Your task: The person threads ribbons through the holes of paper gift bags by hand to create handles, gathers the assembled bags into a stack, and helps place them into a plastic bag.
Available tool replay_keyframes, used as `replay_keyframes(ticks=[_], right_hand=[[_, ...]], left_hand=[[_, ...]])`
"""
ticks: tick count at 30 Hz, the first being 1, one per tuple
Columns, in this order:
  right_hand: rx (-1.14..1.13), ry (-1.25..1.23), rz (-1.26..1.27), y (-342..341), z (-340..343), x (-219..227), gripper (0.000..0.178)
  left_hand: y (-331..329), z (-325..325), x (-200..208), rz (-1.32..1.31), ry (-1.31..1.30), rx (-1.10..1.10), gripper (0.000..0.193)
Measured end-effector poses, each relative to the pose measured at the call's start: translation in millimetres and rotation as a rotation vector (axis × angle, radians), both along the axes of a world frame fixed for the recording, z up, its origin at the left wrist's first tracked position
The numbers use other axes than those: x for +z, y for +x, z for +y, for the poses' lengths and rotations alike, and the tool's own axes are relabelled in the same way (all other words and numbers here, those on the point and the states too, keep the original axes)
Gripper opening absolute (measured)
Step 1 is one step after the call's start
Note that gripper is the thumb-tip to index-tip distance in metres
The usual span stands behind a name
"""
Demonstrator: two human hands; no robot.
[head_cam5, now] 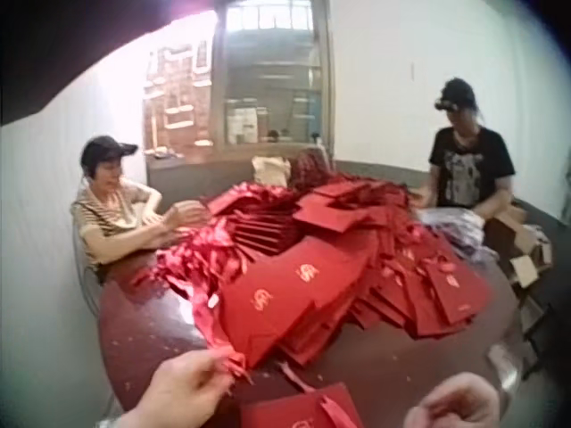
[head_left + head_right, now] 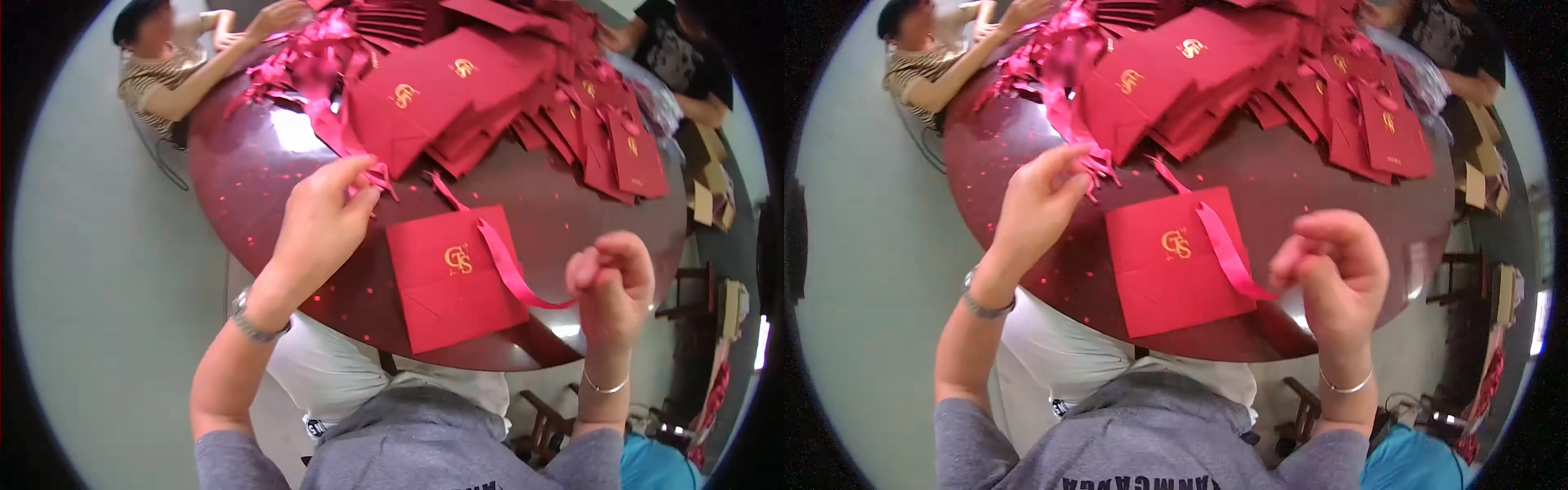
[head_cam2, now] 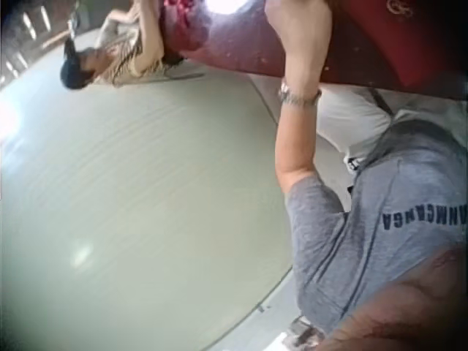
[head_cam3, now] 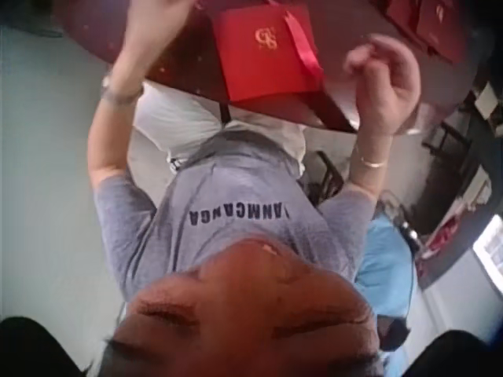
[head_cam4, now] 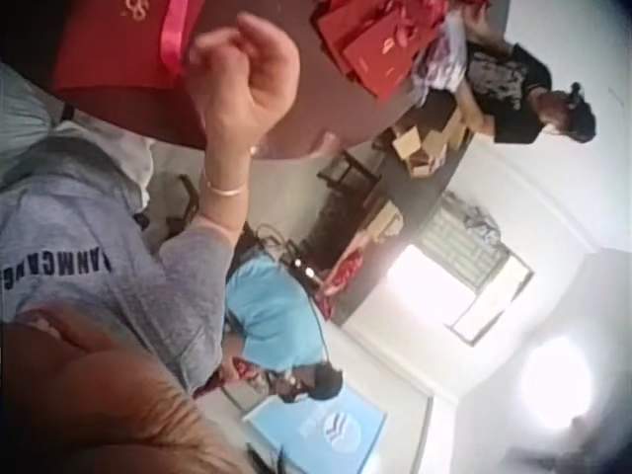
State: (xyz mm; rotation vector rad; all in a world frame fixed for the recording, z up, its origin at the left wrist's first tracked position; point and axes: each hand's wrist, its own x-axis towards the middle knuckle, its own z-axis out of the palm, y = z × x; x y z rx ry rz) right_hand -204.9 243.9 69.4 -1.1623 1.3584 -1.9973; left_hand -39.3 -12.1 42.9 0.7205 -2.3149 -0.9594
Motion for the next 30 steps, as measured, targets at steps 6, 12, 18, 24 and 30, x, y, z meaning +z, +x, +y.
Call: replay_keyframes(ticks=[6, 12, 18, 24, 30], right_hand=[[0.165, 0.561, -0.065, 22.6, -50.0, -21.1, 0.016], [0.143, 0.576, 0.551, 31.9, -59.1, -38.6, 0.012], [0.154, 0.602, 0.581, 39.9, -50.6, -46.2, 0.010], [0.095, 0.655, 0.331, 41.0, -42.1, -51.6, 0.005], [0.021, 0.481, 0.255, 40.1, -52.8, -47.1, 0.005]], left_hand=[[1.2, 26.6, -17.4, -0.182, -0.348, -0.208, 0.027], [-7.2, 25.3, -16.3, -0.140, -0.238, -0.259, 0.024], [-6.3, 26.4, -4.3, -0.223, 0.232, -0.281, 0.018], [-3.1, 31.0, -6.3, -0.315, 0.448, -0.320, 0.021], [1.8, 36.6, -4.4, -0.142, 0.306, -0.277, 0.020]])
